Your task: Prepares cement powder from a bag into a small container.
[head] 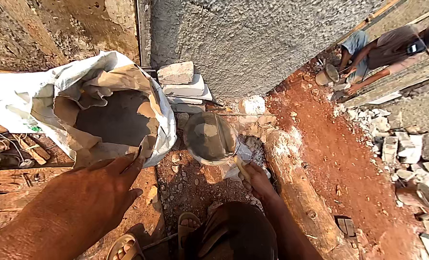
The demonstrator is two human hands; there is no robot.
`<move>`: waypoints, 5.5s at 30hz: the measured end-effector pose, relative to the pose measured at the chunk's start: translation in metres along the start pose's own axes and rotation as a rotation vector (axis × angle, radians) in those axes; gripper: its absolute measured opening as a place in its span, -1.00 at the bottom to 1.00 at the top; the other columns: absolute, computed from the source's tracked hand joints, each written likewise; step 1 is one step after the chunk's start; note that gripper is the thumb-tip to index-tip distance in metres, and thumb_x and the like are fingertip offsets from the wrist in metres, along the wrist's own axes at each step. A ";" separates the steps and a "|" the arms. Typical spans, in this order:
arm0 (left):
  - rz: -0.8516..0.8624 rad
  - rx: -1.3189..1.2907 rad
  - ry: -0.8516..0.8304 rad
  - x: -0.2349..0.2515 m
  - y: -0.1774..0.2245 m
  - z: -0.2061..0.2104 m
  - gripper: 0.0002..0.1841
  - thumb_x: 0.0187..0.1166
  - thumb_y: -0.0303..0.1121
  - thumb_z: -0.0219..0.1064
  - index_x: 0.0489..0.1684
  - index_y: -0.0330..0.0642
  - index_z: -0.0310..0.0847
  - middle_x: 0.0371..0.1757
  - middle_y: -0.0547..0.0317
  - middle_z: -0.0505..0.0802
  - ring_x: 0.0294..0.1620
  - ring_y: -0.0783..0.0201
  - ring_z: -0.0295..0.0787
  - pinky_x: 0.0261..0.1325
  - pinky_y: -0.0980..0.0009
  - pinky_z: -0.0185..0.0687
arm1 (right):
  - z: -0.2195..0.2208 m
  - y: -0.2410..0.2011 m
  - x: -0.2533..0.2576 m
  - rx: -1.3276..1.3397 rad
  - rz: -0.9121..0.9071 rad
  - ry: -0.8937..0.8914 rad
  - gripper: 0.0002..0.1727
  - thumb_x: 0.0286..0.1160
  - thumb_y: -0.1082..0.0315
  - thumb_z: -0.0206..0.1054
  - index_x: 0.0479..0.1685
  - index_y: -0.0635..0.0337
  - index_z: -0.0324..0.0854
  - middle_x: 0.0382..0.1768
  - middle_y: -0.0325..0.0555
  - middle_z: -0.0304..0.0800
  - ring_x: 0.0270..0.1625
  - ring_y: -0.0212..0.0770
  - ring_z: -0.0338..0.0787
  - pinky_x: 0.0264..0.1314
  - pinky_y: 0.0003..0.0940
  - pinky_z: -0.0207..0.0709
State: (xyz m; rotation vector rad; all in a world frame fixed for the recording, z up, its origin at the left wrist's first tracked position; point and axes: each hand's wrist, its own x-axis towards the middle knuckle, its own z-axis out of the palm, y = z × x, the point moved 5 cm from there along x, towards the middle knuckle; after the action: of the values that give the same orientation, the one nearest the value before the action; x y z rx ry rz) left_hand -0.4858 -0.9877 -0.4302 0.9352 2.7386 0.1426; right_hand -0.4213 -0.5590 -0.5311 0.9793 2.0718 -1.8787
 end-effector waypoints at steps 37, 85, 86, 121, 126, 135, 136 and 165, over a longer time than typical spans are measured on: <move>-0.025 -0.012 0.000 0.007 -0.002 0.002 -0.34 0.63 0.12 0.17 0.67 -0.02 0.48 0.52 0.02 0.70 0.29 -0.20 0.79 0.04 -0.22 0.75 | 0.018 -0.115 0.007 -1.741 -1.000 0.073 -0.69 0.39 0.55 0.40 0.08 0.10 0.81 -0.17 0.24 0.76 -0.35 0.27 0.80 -0.48 0.18 0.63; -0.267 0.149 -0.234 0.017 0.014 -0.021 -0.68 0.71 -0.60 0.06 0.20 -0.14 0.69 -0.38 -0.11 0.77 -0.38 -0.15 0.80 -0.44 0.06 0.60 | 0.333 -0.188 -0.065 -1.872 -1.348 -0.311 -0.83 0.50 0.56 0.25 -0.07 0.37 0.71 -0.36 0.22 0.67 -0.36 0.21 0.79 -0.48 -0.02 0.56; -0.253 0.148 -0.214 0.016 0.013 -0.021 -0.68 0.69 -0.60 0.06 0.18 -0.14 0.70 -0.43 -0.06 0.75 -0.42 -0.09 0.77 -0.46 0.11 0.55 | 0.337 -0.184 -0.053 -1.897 -1.288 -0.337 -0.84 0.50 0.52 0.25 -0.05 0.33 0.68 -0.37 0.20 0.66 -0.34 0.22 0.79 -0.47 0.00 0.55; -0.149 0.241 -0.210 0.015 0.002 -0.013 -0.65 0.60 -0.59 0.15 0.10 0.03 0.78 -0.36 -0.02 0.79 -0.37 -0.08 0.79 -0.45 0.10 0.58 | 0.346 -0.144 -0.001 -1.139 -0.452 -0.535 -0.64 0.53 0.18 0.40 0.19 0.17 0.64 -0.20 0.03 0.80 -0.14 0.01 0.84 -0.11 0.10 0.70; -0.161 0.296 -0.243 0.026 0.018 -0.020 -0.75 0.55 -0.55 0.21 -0.07 -0.01 0.79 -0.37 -0.04 0.81 -0.34 -0.14 0.82 -0.44 0.02 0.59 | 0.327 -0.140 -0.010 -0.971 -0.546 -0.517 -0.60 0.53 0.28 0.45 0.26 0.19 0.51 -0.23 0.10 0.79 -0.19 0.05 0.85 -0.15 0.11 0.74; -0.114 0.329 -0.081 0.014 0.007 -0.014 -0.62 0.50 -0.51 0.30 0.14 0.22 0.82 -0.43 0.03 0.81 -0.48 -0.08 0.78 -0.55 0.07 0.53 | 0.284 -0.156 -0.014 -0.866 -0.529 -0.497 -0.63 0.64 0.21 0.41 0.28 0.11 0.45 -0.40 -0.01 0.68 -0.47 -0.10 0.71 -0.38 -0.09 0.67; -0.112 0.322 -0.060 0.013 0.005 -0.014 -0.59 0.49 -0.51 0.31 0.18 0.24 0.82 -0.42 0.02 0.81 -0.50 -0.08 0.77 -0.55 0.07 0.54 | 0.279 -0.158 -0.014 -0.875 -0.527 -0.496 -0.62 0.65 0.20 0.40 0.29 0.11 0.44 -0.43 -0.02 0.68 -0.48 -0.11 0.71 -0.39 -0.10 0.67; 0.002 0.299 -0.007 0.015 0.031 0.003 -0.73 0.61 -0.56 0.19 0.05 -0.20 0.81 0.38 0.09 0.79 -0.17 0.03 0.86 -0.29 0.15 0.70 | 0.216 -0.187 -0.023 -0.881 -0.400 -0.517 -0.59 0.64 0.12 0.44 0.24 0.09 0.40 -0.52 -0.11 0.70 -0.55 -0.24 0.69 -0.43 -0.32 0.63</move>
State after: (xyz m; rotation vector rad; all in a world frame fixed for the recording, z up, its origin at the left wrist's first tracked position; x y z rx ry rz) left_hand -0.4785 -0.9536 -0.4311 1.0078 2.8008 -0.2776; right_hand -0.5736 -0.7674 -0.4053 -0.1188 2.4302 -0.9323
